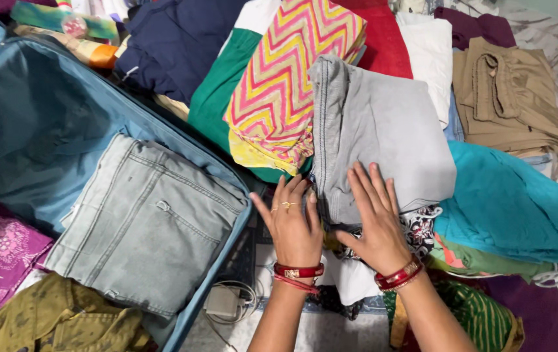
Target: The person folds and places various clothing items into an open blue suitcase on a bed. They handle shirts, pants, and other garments one by one, arranging them neatly inside the suitcase.
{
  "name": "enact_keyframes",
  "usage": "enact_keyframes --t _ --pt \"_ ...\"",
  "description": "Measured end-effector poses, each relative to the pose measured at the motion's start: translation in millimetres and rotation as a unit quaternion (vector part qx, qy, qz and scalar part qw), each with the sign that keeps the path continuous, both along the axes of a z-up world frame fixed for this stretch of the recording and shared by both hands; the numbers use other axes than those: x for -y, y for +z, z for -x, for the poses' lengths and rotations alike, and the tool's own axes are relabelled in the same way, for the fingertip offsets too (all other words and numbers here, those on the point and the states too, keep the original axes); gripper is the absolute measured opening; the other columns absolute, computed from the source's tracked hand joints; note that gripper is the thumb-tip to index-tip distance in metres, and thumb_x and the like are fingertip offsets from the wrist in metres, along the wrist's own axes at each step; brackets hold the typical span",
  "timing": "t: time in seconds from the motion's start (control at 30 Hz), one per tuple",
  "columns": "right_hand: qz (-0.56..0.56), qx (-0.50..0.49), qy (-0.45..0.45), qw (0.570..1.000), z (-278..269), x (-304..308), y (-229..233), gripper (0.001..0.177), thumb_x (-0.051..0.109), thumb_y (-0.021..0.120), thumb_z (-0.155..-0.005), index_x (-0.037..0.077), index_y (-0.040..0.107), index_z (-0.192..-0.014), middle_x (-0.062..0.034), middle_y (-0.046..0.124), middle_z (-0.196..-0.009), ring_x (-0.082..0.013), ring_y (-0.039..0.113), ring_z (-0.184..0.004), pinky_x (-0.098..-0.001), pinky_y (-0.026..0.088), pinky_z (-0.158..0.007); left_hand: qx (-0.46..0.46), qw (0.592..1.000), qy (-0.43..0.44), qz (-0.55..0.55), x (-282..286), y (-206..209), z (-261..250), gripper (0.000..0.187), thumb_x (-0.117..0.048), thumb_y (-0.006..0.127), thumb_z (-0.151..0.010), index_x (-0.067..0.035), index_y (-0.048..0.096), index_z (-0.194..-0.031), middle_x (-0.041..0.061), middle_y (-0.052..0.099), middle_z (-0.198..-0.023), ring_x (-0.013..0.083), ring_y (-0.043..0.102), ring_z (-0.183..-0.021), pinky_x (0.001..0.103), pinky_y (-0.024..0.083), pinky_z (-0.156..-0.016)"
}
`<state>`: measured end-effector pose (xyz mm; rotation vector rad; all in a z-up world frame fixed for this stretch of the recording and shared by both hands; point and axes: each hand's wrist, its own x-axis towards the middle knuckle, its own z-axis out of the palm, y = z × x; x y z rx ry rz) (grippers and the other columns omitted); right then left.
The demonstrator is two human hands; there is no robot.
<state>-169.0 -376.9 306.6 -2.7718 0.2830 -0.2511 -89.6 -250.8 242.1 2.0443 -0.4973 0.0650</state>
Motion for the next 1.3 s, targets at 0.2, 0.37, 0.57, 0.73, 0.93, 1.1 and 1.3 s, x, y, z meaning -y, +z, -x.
enact_keyframes --t 0.2,0.37,0.57,0.73,0.93,1.1,1.3 --pt "0.141 -0.071 -0.026 0.987 8.1 7.1 -43.7 0.115 0.017 0.09 -0.05 0.006 0.036 -0.15 -0.0184 0.027 -0.163 -0.043 0.021 -0.152 -0.0636 0.011 -0.122 -0.282 0.944 0.003 0.171 32.0 -46.0 14.5 0.057 -0.028 0.065 -0.098 0.001 0.047 -0.144 0.022 0.059 -0.138 0.0336 0.058 -0.13 0.044 0.045 -0.111" --pt "0.112 0.04 -0.025 0.993 8.7 7.3 -53.3 0.101 0.025 0.091 -0.059 0.004 0.046 -0.147 -0.0145 0.041 -0.157 -0.0332 0.033 -0.149 -0.0608 0.016 -0.122 -0.454 0.866 -0.004 0.211 58.5 -76.9 12.0 0.084 -0.042 0.074 -0.085 0.0 0.041 -0.15 0.021 0.053 -0.146 0.0323 0.054 -0.133 0.041 0.043 -0.108" --pt "0.061 0.145 -0.043 0.987 7.8 10.7 -37.5 0.063 0.016 0.08 -0.069 0.003 0.066 -0.129 -0.01 0.068 -0.135 -0.0286 0.059 -0.134 -0.0532 0.029 -0.123 -0.475 0.857 -0.001 0.201 65.5 -59.5 -4.4 0.109 -0.056 0.082 -0.073 0.005 0.035 -0.15 0.022 0.054 -0.141 0.0343 0.054 -0.132 0.042 0.043 -0.11" --pt "-0.026 0.208 -0.062 0.976 20.0 29.6 -28.2 0.04 0.008 0.071 -0.084 0.001 0.066 -0.123 -0.0131 0.072 -0.129 -0.0303 0.067 -0.13 -0.0485 0.039 -0.124 -0.361 0.93 -0.064 0.014 64.0 -20.1 -20.6 0.089 -0.07 0.074 -0.072 0.002 0.065 -0.124 0.021 0.064 -0.131 0.0369 0.052 -0.131 0.046 0.039 -0.11" --pt "-0.303 0.323 -0.188 0.877 58.4 43.4 -53.3 0.038 0.004 0.07 -0.093 -0.007 0.065 -0.129 -0.0182 0.07 -0.129 -0.02 0.07 -0.111 -0.0329 0.053 -0.098 -0.407 0.91 -0.068 0.027 79.4 -0.9 -19.2 0.098 -0.077 0.068 -0.07 0.004 0.056 -0.123 0.031 0.067 -0.115 0.0421 0.064 -0.116 0.047 0.05 -0.101" --pt "-0.436 0.445 -0.251 0.741 100.4 52.4 -68.5 0.031 -0.005 0.069 -0.089 -0.011 0.069 -0.12 -0.0135 0.072 -0.105 -0.0137 0.06 -0.081 -0.0257 0.043 -0.075 -0.363 0.921 0.019 0.139 84.4 -12.1 -7.1 0.096 -0.061 0.076 -0.076 0.005 0.044 -0.137 0.033 0.06 -0.126 0.0429 0.06 -0.121 0.046 0.045 -0.104" --pt "0.069 0.289 -0.073 0.952 129.3 55.9 -45.3 0.016 -0.003 0.062 -0.101 0.0 0.065 -0.116 -0.0252 0.069 -0.123 -0.0282 0.07 -0.114 -0.0322 0.054 -0.104 -0.095 0.983 0.086 0.132 70.0 14.8 26.7 0.061 -0.038 0.076 -0.097 0.003 0.057 -0.137 0.023 0.064 -0.122 0.0388 0.056 -0.121 0.048 0.043 -0.108"
